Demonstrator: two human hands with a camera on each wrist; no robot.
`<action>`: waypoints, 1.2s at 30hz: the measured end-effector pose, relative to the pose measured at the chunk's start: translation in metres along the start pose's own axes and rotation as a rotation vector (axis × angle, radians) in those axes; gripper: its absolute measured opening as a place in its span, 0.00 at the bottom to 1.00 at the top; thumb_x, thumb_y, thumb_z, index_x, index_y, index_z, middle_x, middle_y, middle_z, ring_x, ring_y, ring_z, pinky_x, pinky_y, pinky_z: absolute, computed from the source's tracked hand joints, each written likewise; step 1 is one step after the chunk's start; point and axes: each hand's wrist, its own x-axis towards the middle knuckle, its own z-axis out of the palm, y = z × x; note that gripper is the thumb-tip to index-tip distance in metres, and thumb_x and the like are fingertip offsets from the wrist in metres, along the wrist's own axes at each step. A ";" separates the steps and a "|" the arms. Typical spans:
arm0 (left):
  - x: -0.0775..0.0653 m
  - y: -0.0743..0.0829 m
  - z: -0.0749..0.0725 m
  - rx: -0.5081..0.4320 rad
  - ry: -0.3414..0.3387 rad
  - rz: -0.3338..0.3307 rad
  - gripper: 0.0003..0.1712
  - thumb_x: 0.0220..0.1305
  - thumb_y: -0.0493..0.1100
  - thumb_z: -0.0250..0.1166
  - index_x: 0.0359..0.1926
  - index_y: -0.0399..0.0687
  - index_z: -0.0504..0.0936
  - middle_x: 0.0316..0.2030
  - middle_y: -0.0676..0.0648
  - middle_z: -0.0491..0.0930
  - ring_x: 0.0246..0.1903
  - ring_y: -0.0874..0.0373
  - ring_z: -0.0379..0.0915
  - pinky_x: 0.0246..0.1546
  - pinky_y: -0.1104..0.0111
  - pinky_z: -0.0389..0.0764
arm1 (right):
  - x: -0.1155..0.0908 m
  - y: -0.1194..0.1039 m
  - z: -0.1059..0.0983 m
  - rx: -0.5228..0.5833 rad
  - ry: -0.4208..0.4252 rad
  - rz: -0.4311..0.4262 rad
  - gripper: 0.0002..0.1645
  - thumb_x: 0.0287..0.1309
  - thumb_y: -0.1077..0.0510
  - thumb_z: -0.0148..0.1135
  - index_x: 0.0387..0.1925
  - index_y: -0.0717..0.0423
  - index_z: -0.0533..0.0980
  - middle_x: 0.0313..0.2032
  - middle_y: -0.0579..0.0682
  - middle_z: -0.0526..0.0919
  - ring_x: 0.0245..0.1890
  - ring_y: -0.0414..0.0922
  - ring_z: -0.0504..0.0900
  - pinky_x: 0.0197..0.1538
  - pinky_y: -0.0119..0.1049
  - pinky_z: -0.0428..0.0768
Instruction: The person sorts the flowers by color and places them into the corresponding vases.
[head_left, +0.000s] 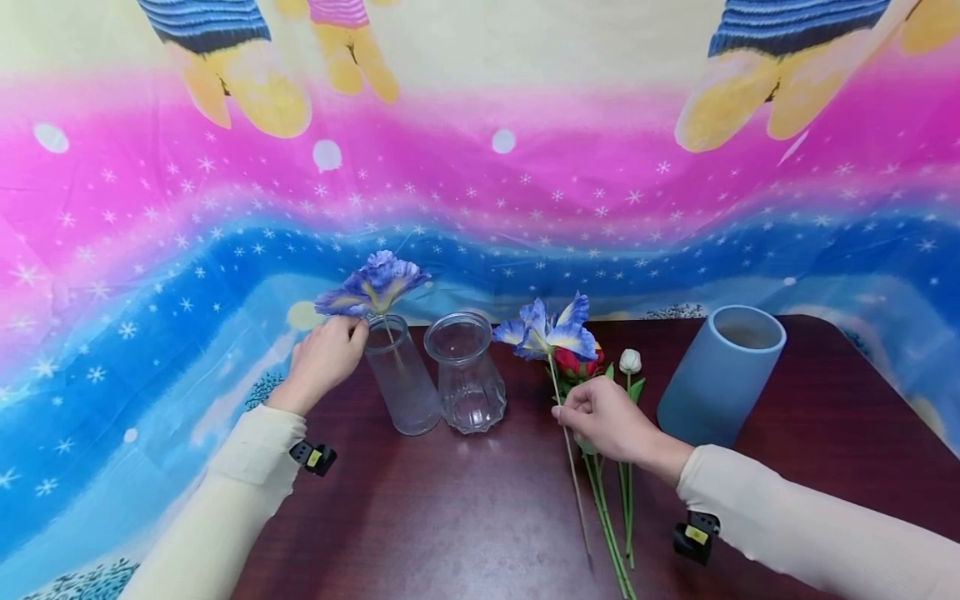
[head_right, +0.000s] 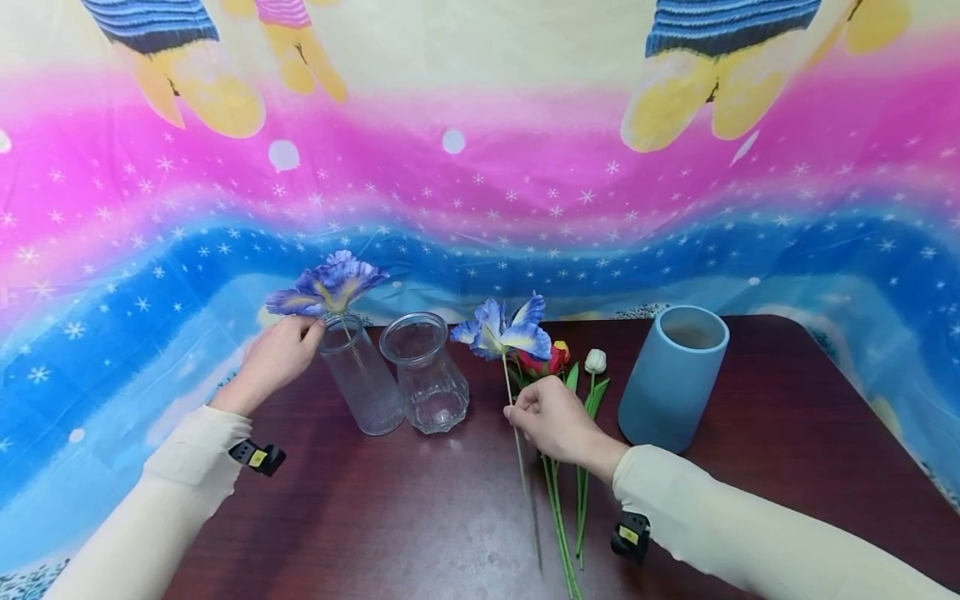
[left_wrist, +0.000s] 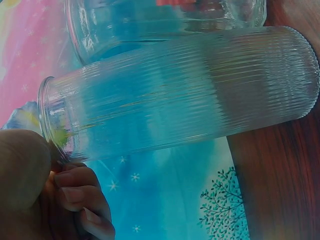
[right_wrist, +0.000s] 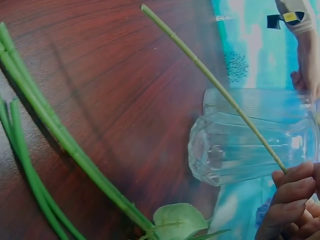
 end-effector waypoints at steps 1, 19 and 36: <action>0.000 0.000 0.000 0.001 0.001 0.000 0.26 0.78 0.54 0.39 0.23 0.53 0.69 0.24 0.46 0.69 0.24 0.51 0.66 0.24 0.60 0.63 | 0.000 -0.001 0.000 0.002 0.007 -0.002 0.19 0.70 0.58 0.60 0.21 0.59 0.79 0.12 0.44 0.69 0.12 0.36 0.61 0.17 0.33 0.63; 0.001 0.000 0.002 -0.003 0.006 0.007 0.26 0.78 0.54 0.39 0.22 0.53 0.67 0.23 0.47 0.68 0.21 0.52 0.64 0.21 0.61 0.63 | 0.010 -0.019 0.007 0.166 0.282 -0.127 0.14 0.69 0.56 0.62 0.29 0.59 0.82 0.15 0.46 0.72 0.16 0.37 0.68 0.27 0.34 0.71; 0.001 -0.001 0.002 -0.008 0.009 0.010 0.26 0.78 0.54 0.39 0.21 0.53 0.67 0.22 0.47 0.68 0.21 0.52 0.63 0.20 0.62 0.62 | 0.026 -0.048 0.022 0.454 0.539 -0.378 0.07 0.66 0.66 0.63 0.33 0.67 0.83 0.14 0.41 0.73 0.14 0.39 0.64 0.17 0.37 0.61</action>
